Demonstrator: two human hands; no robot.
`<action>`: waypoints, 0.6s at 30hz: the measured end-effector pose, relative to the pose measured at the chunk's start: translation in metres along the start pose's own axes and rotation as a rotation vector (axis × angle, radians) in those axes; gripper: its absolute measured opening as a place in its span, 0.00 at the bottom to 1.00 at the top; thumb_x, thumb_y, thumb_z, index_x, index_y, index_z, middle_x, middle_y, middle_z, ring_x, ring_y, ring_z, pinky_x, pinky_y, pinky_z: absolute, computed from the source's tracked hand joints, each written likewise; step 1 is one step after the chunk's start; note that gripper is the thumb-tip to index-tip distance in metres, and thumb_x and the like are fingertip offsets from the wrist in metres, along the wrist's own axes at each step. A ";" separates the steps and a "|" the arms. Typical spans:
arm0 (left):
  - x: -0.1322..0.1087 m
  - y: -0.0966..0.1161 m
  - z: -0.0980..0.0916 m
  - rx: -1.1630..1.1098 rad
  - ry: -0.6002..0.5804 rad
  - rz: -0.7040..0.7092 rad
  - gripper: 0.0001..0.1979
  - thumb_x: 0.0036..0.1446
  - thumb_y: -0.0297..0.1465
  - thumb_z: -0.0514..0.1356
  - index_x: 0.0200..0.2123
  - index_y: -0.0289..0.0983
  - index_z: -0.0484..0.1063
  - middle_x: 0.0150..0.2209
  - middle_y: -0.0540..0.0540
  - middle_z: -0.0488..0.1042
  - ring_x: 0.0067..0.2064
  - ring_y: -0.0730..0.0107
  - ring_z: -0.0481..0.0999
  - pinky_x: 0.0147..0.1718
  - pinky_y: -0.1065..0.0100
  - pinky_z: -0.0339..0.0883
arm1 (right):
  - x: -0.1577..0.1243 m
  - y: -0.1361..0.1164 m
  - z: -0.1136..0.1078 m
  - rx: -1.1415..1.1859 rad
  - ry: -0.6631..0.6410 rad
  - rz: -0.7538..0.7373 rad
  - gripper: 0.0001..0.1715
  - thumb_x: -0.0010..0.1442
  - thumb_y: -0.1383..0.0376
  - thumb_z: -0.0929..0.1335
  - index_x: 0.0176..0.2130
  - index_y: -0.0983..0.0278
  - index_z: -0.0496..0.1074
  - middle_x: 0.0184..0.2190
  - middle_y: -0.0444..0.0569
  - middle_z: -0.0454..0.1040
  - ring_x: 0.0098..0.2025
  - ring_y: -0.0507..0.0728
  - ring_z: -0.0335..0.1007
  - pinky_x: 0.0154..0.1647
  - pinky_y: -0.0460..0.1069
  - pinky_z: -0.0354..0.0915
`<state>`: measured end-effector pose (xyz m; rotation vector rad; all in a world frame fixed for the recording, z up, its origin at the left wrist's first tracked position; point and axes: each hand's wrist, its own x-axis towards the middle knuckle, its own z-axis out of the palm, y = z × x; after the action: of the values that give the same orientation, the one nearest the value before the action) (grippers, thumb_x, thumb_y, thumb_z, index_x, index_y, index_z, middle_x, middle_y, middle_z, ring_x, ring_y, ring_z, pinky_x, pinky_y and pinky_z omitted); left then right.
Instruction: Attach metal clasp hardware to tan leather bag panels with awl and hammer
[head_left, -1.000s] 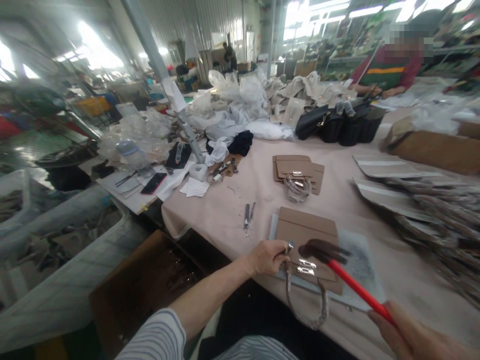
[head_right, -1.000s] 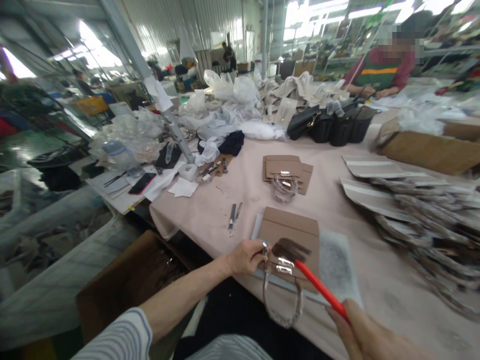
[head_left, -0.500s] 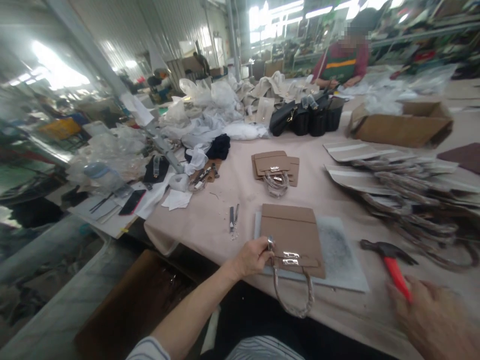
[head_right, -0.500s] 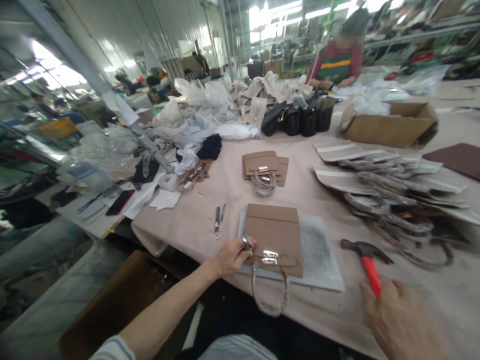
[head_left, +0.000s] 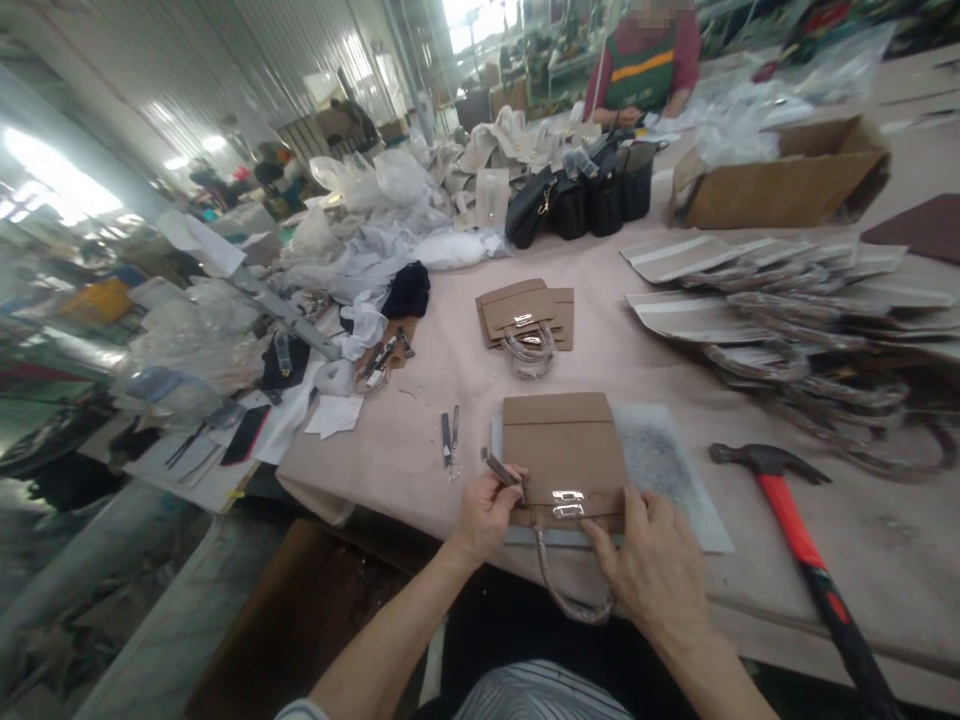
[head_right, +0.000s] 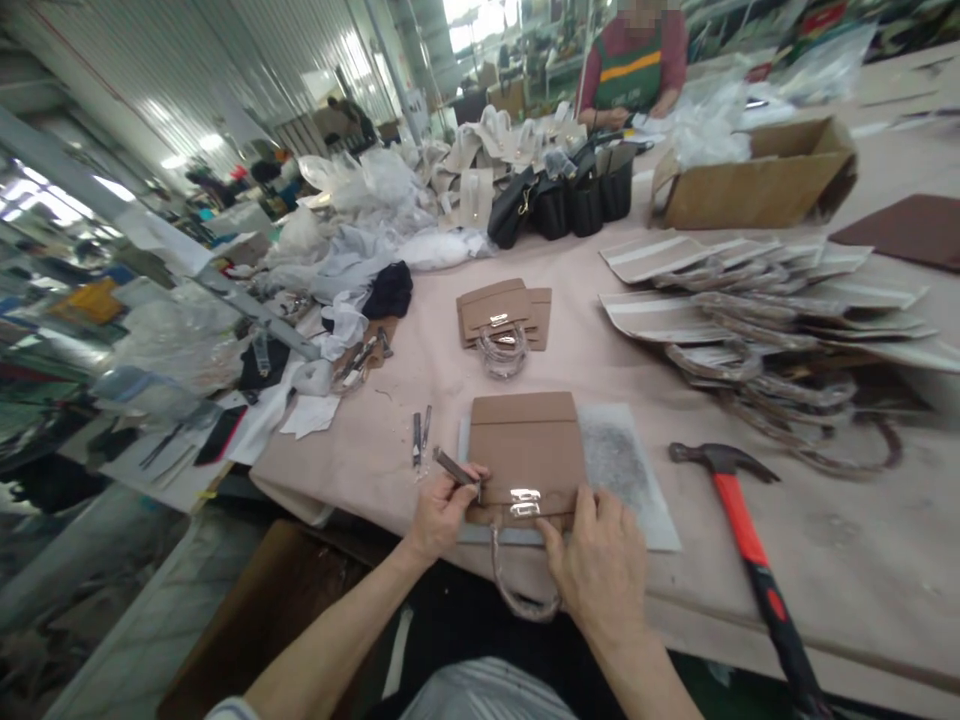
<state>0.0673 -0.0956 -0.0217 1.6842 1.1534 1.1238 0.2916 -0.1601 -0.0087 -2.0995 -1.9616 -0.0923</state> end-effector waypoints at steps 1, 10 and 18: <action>-0.001 0.003 0.002 0.017 -0.050 0.067 0.07 0.63 0.32 0.58 0.41 0.36 0.74 0.46 0.39 0.81 0.50 0.59 0.81 0.52 0.57 0.75 | 0.002 0.001 -0.001 0.002 -0.015 0.020 0.27 0.63 0.52 0.69 0.51 0.70 0.67 0.40 0.61 0.70 0.42 0.69 0.65 0.40 0.58 0.63; 0.018 0.029 0.034 -0.473 0.110 -0.204 0.14 0.62 0.42 0.63 0.39 0.35 0.74 0.41 0.40 0.82 0.45 0.60 0.82 0.48 0.60 0.75 | 0.019 0.007 0.007 0.131 -0.142 0.196 0.29 0.54 0.52 0.74 0.46 0.66 0.66 0.37 0.58 0.70 0.42 0.69 0.68 0.41 0.58 0.64; 0.034 0.047 0.059 -0.411 -0.108 -0.121 0.16 0.60 0.43 0.66 0.38 0.34 0.78 0.47 0.38 0.81 0.49 0.59 0.79 0.50 0.62 0.74 | 0.010 -0.007 -0.002 0.556 -0.053 0.419 0.31 0.43 0.54 0.73 0.44 0.63 0.62 0.42 0.62 0.69 0.48 0.73 0.67 0.47 0.63 0.64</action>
<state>0.1416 -0.0830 0.0123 1.3231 0.8728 1.0930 0.2859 -0.1501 -0.0037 -2.0689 -1.3169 0.5290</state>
